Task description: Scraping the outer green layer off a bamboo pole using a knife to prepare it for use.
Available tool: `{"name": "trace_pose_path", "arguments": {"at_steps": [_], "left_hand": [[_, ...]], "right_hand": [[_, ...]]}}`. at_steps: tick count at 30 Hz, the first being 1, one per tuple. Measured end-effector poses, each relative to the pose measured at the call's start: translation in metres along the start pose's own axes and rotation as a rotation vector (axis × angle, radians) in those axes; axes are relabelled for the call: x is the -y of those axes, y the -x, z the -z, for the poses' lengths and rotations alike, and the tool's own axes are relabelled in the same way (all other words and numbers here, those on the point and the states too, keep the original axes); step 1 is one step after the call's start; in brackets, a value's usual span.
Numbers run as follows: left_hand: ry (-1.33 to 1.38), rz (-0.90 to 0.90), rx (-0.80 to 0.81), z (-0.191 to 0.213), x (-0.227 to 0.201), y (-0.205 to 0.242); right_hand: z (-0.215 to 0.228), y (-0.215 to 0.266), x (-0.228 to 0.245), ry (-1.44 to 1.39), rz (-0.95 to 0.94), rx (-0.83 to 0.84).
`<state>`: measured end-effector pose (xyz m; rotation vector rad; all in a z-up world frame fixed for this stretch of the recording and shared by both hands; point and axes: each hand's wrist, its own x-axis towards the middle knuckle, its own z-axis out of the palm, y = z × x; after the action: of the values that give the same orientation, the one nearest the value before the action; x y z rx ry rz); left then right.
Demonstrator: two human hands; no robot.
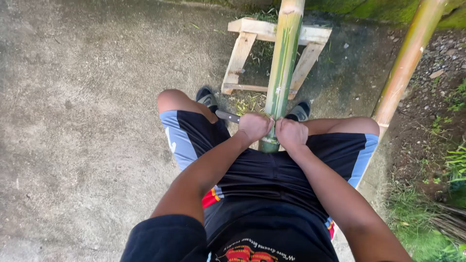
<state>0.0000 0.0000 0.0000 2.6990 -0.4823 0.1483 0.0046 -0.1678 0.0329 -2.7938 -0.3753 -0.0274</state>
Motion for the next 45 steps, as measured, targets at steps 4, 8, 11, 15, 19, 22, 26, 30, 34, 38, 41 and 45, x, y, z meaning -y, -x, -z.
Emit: {"name": "trace_pose_path", "arguments": {"at_steps": [4, 8, 11, 15, 19, 22, 26, 30, 34, 38, 41, 45], "left_hand": [[-0.018, -0.052, -0.066, 0.042, -0.003, -0.009], [-0.026, -0.144, -0.053, 0.042, 0.035, -0.042], [-0.077, -0.078, 0.002, 0.05, 0.048, -0.056], [-0.14, -0.054, -0.034, 0.045, 0.063, -0.061], [-0.172, -0.061, 0.018, 0.065, 0.076, -0.062], [-0.164, -0.04, 0.016, 0.08, 0.086, -0.064], [-0.292, 0.036, 0.143, 0.104, 0.108, -0.067], [-0.57, -0.025, 0.27, 0.153, 0.153, -0.072], [-0.572, 0.228, 0.468, 0.197, 0.195, -0.079], [-0.743, 0.178, 0.387, 0.21, 0.211, -0.094], [-0.721, 0.169, 0.246, 0.194, 0.191, -0.127], [-0.414, 0.13, -0.016, 0.155, 0.129, -0.198]], "right_hand": [[0.053, -0.009, 0.021, -0.121, -0.032, 0.141], [0.049, -0.039, 0.018, -0.176, 0.03, 0.04], [0.052, -0.06, 0.02, -0.291, 0.101, -0.002], [0.044, -0.083, 0.026, -0.526, 0.258, 0.091], [0.035, -0.097, 0.031, -0.482, 0.325, 0.085], [0.031, -0.105, 0.035, -0.6, 0.255, 0.128], [0.03, -0.111, 0.033, -0.657, 0.047, 0.009], [0.04, -0.114, 0.03, -0.462, 0.218, 0.114], [0.07, -0.11, 0.047, -0.351, 0.395, 0.146], [0.084, -0.119, 0.046, -0.341, 0.381, 0.129], [0.09, -0.155, 0.033, -0.42, 0.305, -0.084], [0.103, -0.23, 0.012, -0.263, 0.404, -0.213]]}}
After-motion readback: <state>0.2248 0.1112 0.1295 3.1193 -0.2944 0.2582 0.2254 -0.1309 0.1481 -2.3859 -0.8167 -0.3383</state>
